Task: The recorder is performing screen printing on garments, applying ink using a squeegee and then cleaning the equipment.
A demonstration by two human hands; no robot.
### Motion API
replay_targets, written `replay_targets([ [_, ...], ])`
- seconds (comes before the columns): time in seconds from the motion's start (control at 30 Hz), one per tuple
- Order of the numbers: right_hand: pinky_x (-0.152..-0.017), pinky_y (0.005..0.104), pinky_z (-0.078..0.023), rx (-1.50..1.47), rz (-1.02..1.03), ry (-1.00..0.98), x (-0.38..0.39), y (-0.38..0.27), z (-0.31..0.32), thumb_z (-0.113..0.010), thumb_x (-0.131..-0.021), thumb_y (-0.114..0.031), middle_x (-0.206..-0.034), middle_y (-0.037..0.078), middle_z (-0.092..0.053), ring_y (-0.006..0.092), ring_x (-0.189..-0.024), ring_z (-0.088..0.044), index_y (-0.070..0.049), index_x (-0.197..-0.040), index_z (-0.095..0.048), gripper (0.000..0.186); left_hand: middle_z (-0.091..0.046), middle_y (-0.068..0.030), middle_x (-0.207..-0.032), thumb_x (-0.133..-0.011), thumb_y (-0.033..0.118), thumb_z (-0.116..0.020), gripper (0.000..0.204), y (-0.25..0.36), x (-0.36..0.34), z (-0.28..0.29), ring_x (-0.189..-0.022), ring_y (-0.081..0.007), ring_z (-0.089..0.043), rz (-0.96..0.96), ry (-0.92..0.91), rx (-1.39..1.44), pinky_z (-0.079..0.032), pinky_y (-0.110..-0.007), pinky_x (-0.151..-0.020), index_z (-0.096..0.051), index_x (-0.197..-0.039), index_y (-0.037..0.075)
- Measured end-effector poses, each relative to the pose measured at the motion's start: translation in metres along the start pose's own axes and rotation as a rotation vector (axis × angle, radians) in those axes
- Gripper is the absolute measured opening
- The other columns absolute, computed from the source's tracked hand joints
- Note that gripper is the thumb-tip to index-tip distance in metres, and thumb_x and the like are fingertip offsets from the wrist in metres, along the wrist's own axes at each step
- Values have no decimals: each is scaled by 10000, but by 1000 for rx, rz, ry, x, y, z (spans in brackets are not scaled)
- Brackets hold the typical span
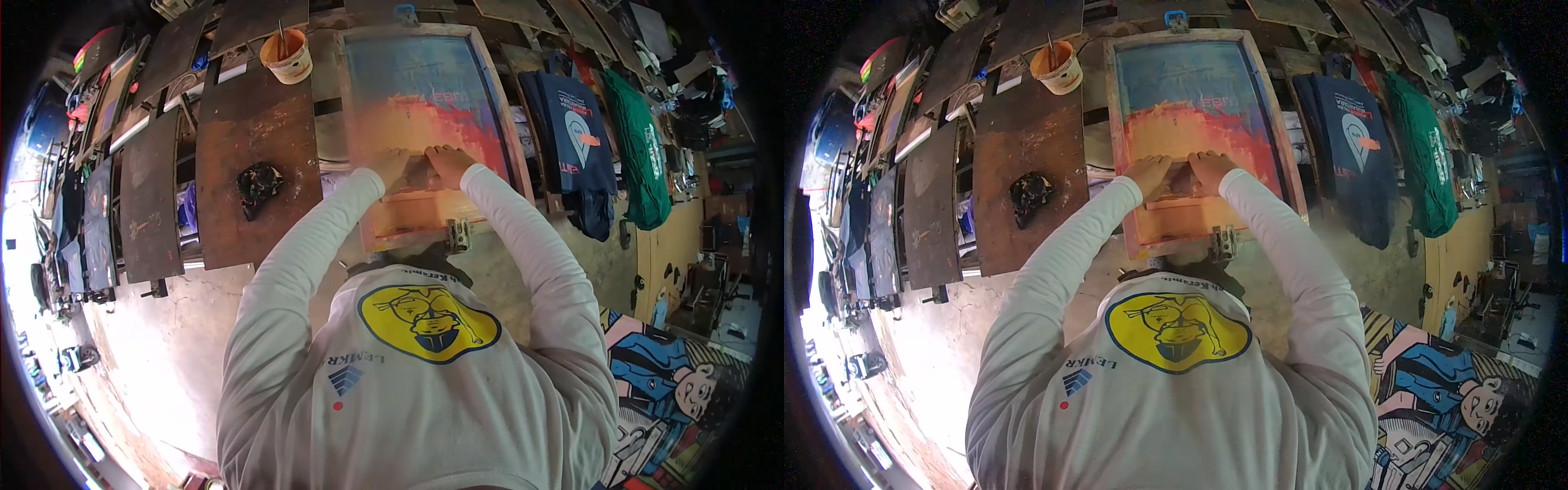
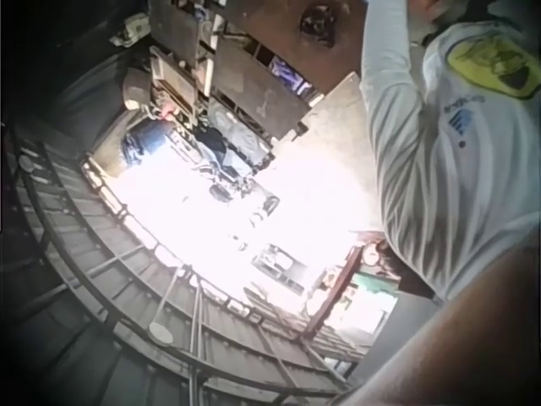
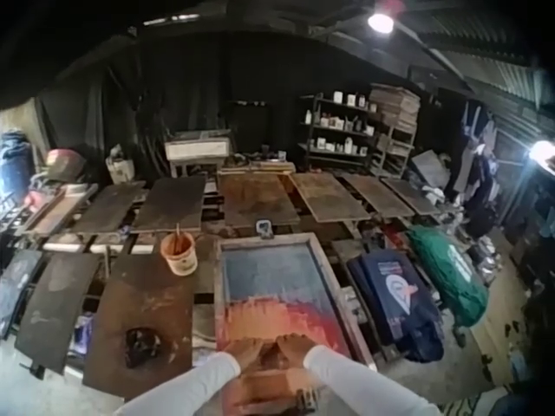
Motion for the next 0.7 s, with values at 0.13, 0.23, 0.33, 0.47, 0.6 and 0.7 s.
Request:
replay_targets([
  [0.13,-964,509,-451,17,5,-10,-11,2,-1,-738,-766,-340,-1235,167,-574,340,-1209,-528,-31,-1231,-481,615,-620,-189,-1199,-786,299,-761,549,-10,-9,-5,-1162,-322,-591,13,-40,-7,-471,-413,-990,-515,-1183,8],
  [0.23,-960,511,-450,37,2,-33,-14,4,-1,-742,-761,-342,-1251,167,-562,334,-1216,-523,-32,-1237,-481,625,-601,-203,-1243,-799,310,-748,584,-11,-15,-7,-1195,-324,-574,26,-91,-28,-461,-407,-1010,-500,-1224,-5],
  [0.33,-955,510,-445,67,11,-53,-17,4,-2,-747,-759,-343,-1253,164,-551,328,-1220,-518,-32,-1241,-480,633,-582,-216,-1277,-816,337,-726,622,-11,-18,-4,-1219,-326,-559,45,-158,-41,-454,-404,-1023,-484,-1262,-22],
  [0.47,-949,505,-436,103,55,11,-15,1,-4,-757,-762,-338,-1240,155,-541,325,-1216,-515,-33,-1246,-482,635,-605,-242,-1159,-769,288,-786,611,-14,-15,-12,-1156,-373,-580,40,-99,-28,-466,-409,-991,-472,-1168,-51],
  [0.6,-961,502,-424,86,58,70,-10,4,-7,-765,-762,-329,-1242,150,-535,324,-1209,-517,-38,-1254,-483,637,-601,-231,-1172,-766,273,-785,607,-10,-14,-18,-1161,-361,-580,60,-70,-11,-474,-428,-978,-469,-1180,-40],
  [0.7,-986,505,-413,106,48,103,0,-1,-4,-777,-776,-289,-1261,150,-543,332,-1229,-508,-52,-1288,-477,639,-595,-210,-1184,-777,265,-768,581,8,-3,-4,-1147,-354,-585,161,-48,-41,-486,-454,-952,-471,-1184,-26],
])
Point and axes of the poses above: each hand's wrist, its own x-axis away from the middle knuckle, its own z-axis out of the back of the hand, y = z × x, the point moved 1 cm from there along -x, towards the middle knuckle
